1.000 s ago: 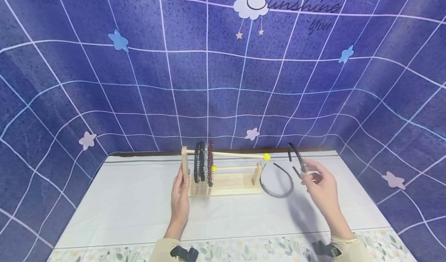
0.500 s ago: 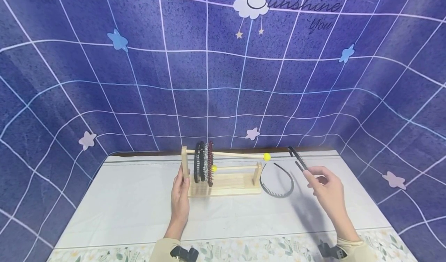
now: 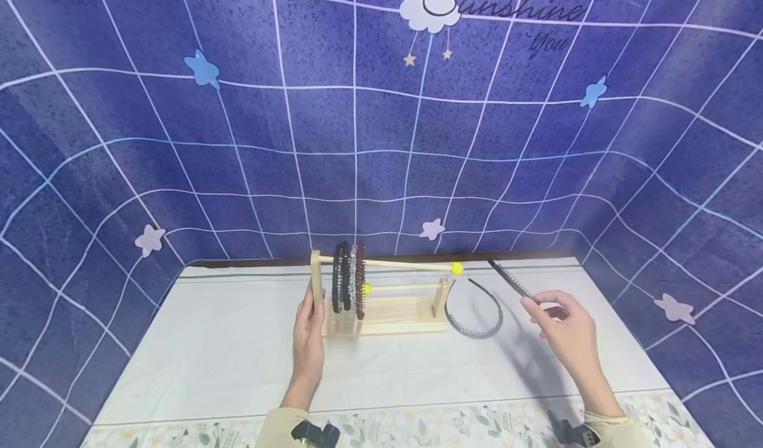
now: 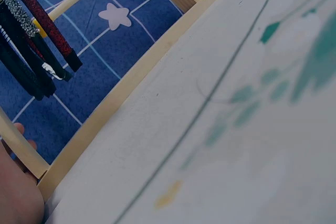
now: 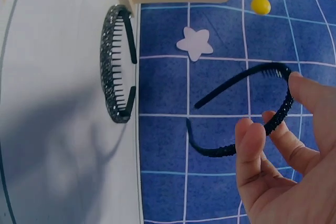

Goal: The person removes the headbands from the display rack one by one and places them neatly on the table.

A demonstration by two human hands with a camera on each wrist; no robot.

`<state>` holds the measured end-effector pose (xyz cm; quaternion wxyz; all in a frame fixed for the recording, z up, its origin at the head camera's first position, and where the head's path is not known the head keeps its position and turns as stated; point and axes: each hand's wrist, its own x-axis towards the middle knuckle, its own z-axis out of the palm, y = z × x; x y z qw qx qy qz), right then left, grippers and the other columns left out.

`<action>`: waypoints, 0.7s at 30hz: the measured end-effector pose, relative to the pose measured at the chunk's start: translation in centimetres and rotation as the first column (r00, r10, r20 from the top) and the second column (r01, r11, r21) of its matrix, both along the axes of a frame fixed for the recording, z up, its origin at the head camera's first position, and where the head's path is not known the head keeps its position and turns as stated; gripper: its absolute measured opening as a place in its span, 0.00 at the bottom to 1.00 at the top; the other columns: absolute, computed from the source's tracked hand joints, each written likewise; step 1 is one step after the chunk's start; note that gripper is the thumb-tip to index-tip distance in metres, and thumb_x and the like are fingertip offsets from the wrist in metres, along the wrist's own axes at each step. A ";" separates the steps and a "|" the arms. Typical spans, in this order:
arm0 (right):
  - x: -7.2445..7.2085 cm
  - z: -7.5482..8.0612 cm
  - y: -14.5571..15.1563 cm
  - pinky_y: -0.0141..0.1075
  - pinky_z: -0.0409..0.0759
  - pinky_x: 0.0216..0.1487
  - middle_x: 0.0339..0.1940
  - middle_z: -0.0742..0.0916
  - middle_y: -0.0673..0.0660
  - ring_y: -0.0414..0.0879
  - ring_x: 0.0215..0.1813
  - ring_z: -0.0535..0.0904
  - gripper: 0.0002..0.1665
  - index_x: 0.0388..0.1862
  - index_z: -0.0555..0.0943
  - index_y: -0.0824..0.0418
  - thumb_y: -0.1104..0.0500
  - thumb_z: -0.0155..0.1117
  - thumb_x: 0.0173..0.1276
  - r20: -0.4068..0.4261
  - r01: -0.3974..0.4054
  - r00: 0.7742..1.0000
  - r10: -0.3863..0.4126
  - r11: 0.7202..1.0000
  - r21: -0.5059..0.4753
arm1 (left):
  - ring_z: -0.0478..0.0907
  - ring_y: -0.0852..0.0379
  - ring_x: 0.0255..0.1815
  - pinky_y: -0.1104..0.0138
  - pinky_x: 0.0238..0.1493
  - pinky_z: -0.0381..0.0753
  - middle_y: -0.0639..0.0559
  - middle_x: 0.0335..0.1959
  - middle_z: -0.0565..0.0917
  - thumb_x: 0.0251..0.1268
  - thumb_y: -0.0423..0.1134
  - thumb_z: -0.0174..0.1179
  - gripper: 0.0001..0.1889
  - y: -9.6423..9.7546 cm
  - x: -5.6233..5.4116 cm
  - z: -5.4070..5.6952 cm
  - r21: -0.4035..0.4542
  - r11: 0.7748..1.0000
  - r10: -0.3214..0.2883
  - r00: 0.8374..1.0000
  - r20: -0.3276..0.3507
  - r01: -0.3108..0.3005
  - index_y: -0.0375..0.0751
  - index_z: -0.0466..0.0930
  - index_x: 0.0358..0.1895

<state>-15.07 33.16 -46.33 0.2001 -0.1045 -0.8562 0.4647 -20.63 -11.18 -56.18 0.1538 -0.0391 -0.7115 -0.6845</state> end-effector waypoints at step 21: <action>0.1 -1.7 2.6 0.14 0.80 0.39 0.71 0.84 0.73 0.33 0.38 0.91 0.20 0.50 0.92 0.61 0.51 0.89 0.66 -0.050 -0.006 0.999 0.016 0.979 0.206 | 0.66 0.50 0.85 0.45 0.89 0.55 0.48 0.85 0.67 0.96 0.49 0.41 0.29 0.1 0.2 0.2 0.011 1.000 0.004 1.000 -0.004 -0.004 0.63 0.54 0.92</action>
